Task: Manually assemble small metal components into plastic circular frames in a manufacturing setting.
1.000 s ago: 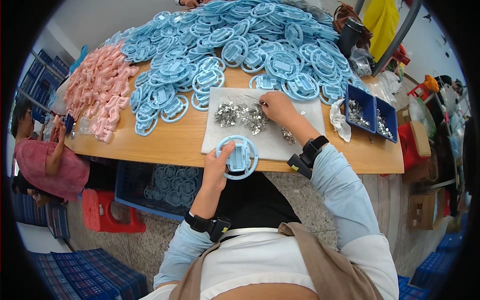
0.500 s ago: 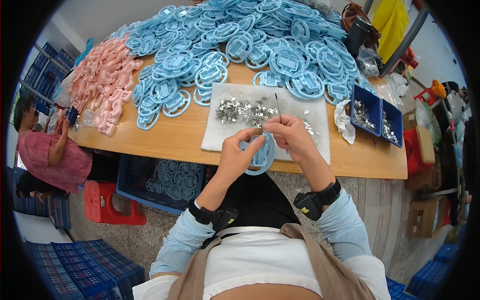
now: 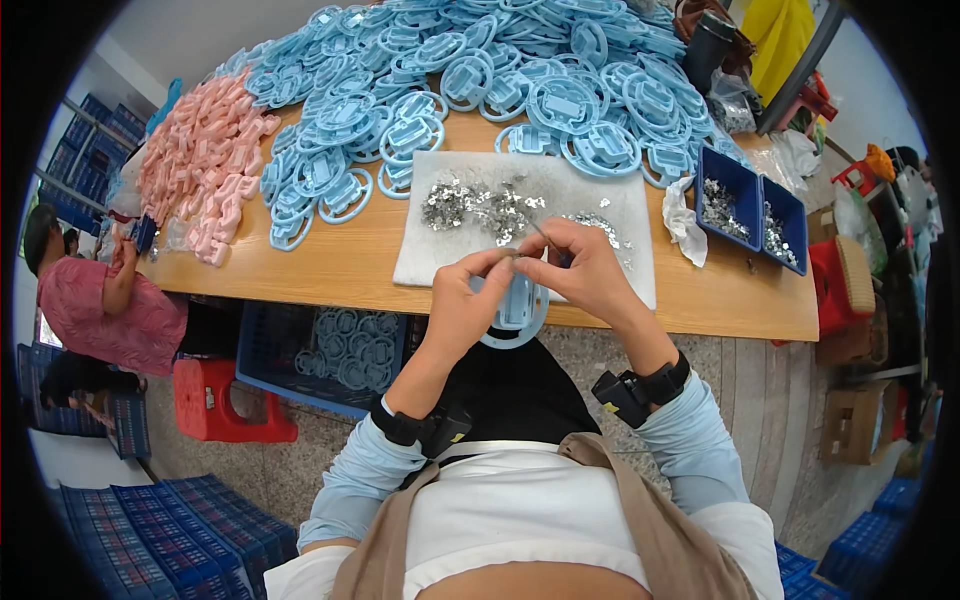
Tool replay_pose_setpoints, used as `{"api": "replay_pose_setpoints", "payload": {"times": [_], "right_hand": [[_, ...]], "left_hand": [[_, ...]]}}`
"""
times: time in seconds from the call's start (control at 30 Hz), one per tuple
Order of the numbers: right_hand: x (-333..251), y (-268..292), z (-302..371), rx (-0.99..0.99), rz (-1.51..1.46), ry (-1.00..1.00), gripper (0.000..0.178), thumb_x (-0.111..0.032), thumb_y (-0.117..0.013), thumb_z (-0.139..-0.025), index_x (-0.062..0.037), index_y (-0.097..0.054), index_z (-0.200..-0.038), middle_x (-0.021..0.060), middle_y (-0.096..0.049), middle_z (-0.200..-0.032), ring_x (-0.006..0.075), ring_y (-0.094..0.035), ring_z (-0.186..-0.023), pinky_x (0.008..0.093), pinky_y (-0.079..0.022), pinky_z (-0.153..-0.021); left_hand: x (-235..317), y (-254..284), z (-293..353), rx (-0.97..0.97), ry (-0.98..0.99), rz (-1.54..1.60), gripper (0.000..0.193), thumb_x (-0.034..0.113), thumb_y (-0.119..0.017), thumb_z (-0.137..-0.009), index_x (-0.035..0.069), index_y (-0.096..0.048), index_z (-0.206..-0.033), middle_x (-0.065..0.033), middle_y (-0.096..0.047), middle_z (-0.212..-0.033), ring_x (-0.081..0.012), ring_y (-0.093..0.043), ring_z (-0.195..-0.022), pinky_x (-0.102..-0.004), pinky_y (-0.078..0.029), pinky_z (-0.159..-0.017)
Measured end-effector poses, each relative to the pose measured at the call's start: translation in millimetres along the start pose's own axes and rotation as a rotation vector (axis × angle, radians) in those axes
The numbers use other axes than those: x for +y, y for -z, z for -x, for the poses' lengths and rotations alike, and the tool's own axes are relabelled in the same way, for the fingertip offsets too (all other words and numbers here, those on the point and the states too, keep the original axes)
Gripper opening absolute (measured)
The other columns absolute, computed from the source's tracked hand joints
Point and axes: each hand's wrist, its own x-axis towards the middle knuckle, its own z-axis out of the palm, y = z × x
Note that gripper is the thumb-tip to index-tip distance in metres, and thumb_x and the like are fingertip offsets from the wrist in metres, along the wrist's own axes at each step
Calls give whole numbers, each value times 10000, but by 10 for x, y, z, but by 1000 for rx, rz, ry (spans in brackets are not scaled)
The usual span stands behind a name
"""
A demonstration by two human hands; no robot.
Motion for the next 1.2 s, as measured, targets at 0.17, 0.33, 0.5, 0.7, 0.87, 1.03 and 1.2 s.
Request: {"api": "replay_pose_setpoints", "payload": {"times": [0.17, 0.33, 0.5, 0.7, 0.87, 1.03, 1.2], "right_hand": [[99, -64, 144, 95, 38, 61, 107, -103, -698, -700, -46, -662, -782, -15, -534, -729, 55, -414, -520, 211, -327, -465], [76, -157, 253, 233, 297, 195, 100, -113, -692, -687, -60, -646, -758, 28, -553, -809, 146, -525, -558, 275, -399, -473], [-70, -319, 436, 285, 723, 219, 140, -139, -669, -698, -90, -627, -822, 71, -562, -965, 256, -616, -693, 355, -486, -531], [-45, -369, 549, 288, 784, 194, 198, -126, -655, -694, -78, -612, -880, 128, -550, -1066, 257, -628, -707, 340, -507, -550], [-48, -370, 566, 341, 827, 285, 195, -118, -648, -699, -66, -607, -882, 145, -544, -1100, 255, -631, -703, 345, -509, -547], [-31, -428, 639, 304, 741, 176, 246, -148, -663, -709, -35, -630, -924, 170, -577, -1039, 242, -624, -665, 321, -498, -550], [152, -203, 533, 207, -90, -209, 366, -138, -657, -776, 6, -588, -1106, 78, -637, -895, 31, -474, -554, 196, -395, -492]], "left_hand": [[35, -20, 8, 52, 202, 281, 264, 117, -579, -855, -67, -600, -1042, -62, -626, -871, -79, -560, -760, -222, -457, -655], [95, -33, 66, 34, 204, 297, 273, 115, -585, -853, -64, -595, -1058, -72, -626, -908, -78, -560, -798, -221, -458, -688], [48, -61, 137, 28, 185, 253, 292, 120, -590, -852, -67, -588, -1076, -77, -628, -932, -84, -563, -821, -222, -459, -706], [64, -80, 178, 44, 166, 162, 282, 108, -585, -846, -58, -595, -1074, -81, -633, -911, -90, -554, -816, -224, -455, -710], [118, -105, 204, 17, 92, 71, 272, 95, -581, -842, -52, -601, -1070, -73, -635, -877, -89, -551, -808, -224, -453, -710], [64, -85, 236, 29, 138, 151, 267, 96, -582, -846, -52, -597, -1067, -86, -635, -909, -87, -562, -821, -218, -458, -712], [145, -71, 235, -34, 211, 386, 312, 105, -581, -855, -62, -552, -1117, -97, -630, -951, -95, -573, -853, -229, -470, -734]]}}
